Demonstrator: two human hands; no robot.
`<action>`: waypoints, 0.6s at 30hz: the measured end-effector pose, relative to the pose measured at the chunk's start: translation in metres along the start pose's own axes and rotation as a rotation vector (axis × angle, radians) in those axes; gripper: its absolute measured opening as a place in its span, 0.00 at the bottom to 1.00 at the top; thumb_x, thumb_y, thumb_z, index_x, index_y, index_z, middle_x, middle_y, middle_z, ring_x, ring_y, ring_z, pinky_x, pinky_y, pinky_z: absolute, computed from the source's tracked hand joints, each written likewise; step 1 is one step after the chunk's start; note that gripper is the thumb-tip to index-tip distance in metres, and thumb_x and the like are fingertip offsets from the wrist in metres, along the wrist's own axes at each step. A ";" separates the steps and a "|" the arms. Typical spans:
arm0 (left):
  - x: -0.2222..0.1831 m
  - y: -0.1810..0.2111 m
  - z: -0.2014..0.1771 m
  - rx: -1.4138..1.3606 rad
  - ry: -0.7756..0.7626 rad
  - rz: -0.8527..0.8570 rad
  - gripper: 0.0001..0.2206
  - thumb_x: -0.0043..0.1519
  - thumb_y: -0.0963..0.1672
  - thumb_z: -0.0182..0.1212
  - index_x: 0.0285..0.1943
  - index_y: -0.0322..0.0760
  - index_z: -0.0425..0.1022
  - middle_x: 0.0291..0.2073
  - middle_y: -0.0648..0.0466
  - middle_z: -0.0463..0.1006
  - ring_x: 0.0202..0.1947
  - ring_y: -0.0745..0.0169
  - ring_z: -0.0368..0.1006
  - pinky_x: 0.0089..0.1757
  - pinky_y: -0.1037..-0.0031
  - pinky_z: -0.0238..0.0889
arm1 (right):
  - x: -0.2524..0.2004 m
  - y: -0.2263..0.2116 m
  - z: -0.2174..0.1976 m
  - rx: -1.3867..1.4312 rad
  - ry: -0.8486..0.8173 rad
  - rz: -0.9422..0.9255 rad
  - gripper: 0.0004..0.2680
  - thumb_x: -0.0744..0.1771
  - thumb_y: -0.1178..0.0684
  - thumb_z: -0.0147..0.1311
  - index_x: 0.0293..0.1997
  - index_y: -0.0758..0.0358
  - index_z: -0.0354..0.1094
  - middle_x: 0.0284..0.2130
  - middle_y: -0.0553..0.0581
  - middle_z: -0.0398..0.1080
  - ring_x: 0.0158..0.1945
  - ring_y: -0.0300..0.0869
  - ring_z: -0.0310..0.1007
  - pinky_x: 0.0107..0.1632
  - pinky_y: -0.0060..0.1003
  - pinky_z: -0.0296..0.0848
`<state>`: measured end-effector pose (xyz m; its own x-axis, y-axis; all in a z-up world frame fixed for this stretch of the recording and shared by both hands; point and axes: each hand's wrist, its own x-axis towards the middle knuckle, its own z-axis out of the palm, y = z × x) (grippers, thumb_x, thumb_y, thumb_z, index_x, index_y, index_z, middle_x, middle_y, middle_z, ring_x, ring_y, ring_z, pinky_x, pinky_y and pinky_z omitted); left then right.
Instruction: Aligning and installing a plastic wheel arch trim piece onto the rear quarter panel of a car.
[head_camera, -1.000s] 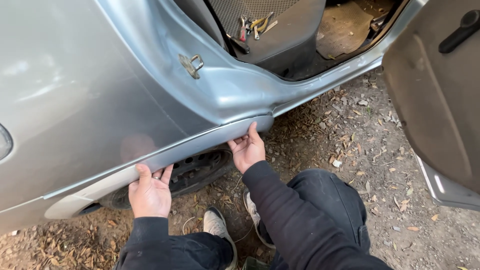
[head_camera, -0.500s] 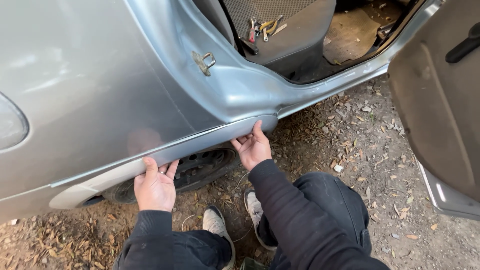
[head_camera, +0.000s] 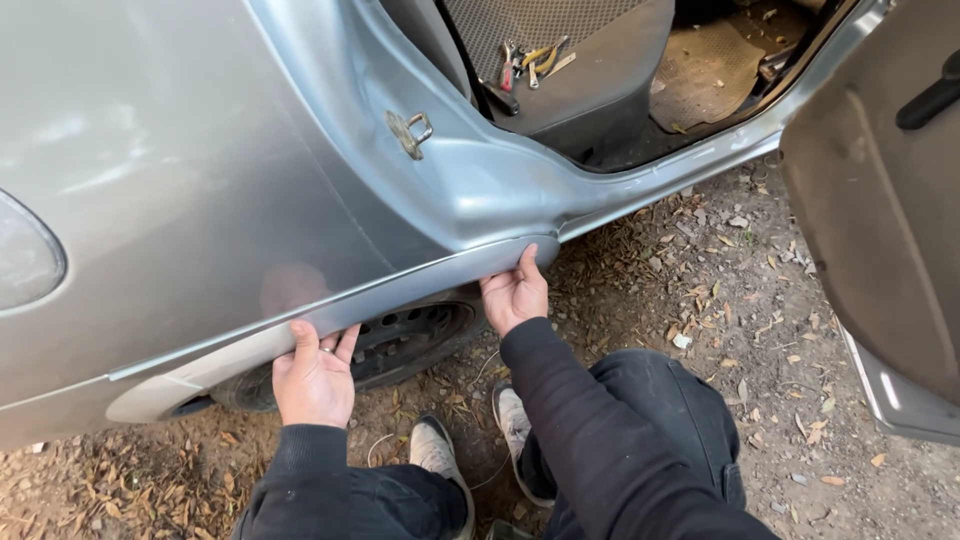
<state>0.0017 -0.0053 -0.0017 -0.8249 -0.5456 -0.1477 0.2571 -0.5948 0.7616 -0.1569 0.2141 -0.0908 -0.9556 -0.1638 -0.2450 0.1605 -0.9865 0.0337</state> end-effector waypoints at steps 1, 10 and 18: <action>0.001 -0.001 0.000 0.000 -0.001 0.003 0.19 0.67 0.49 0.58 0.62 0.34 0.68 0.56 0.51 0.75 0.58 0.55 0.72 0.60 0.53 0.68 | 0.000 0.001 0.001 0.001 -0.003 0.001 0.15 0.70 0.47 0.52 0.59 0.65 0.61 0.56 0.58 0.69 0.63 0.50 0.68 0.69 0.53 0.65; -0.001 -0.001 0.005 0.024 0.011 0.022 0.18 0.67 0.49 0.58 0.60 0.34 0.68 0.56 0.50 0.75 0.59 0.54 0.72 0.60 0.53 0.67 | -0.006 0.005 0.011 0.069 0.039 0.040 0.18 0.69 0.46 0.54 0.61 0.67 0.61 0.59 0.61 0.68 0.64 0.53 0.67 0.67 0.54 0.67; -0.001 -0.002 0.004 -0.015 -0.001 0.042 0.17 0.66 0.49 0.60 0.58 0.35 0.69 0.53 0.50 0.76 0.57 0.54 0.71 0.60 0.51 0.68 | -0.009 0.003 0.011 0.012 -0.048 0.068 0.16 0.68 0.50 0.54 0.61 0.66 0.61 0.59 0.61 0.69 0.65 0.53 0.65 0.68 0.53 0.64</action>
<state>-0.0001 -0.0009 -0.0007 -0.8138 -0.5695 -0.1153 0.2987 -0.5803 0.7577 -0.1506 0.2128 -0.0778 -0.9532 -0.2307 -0.1954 0.2230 -0.9729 0.0607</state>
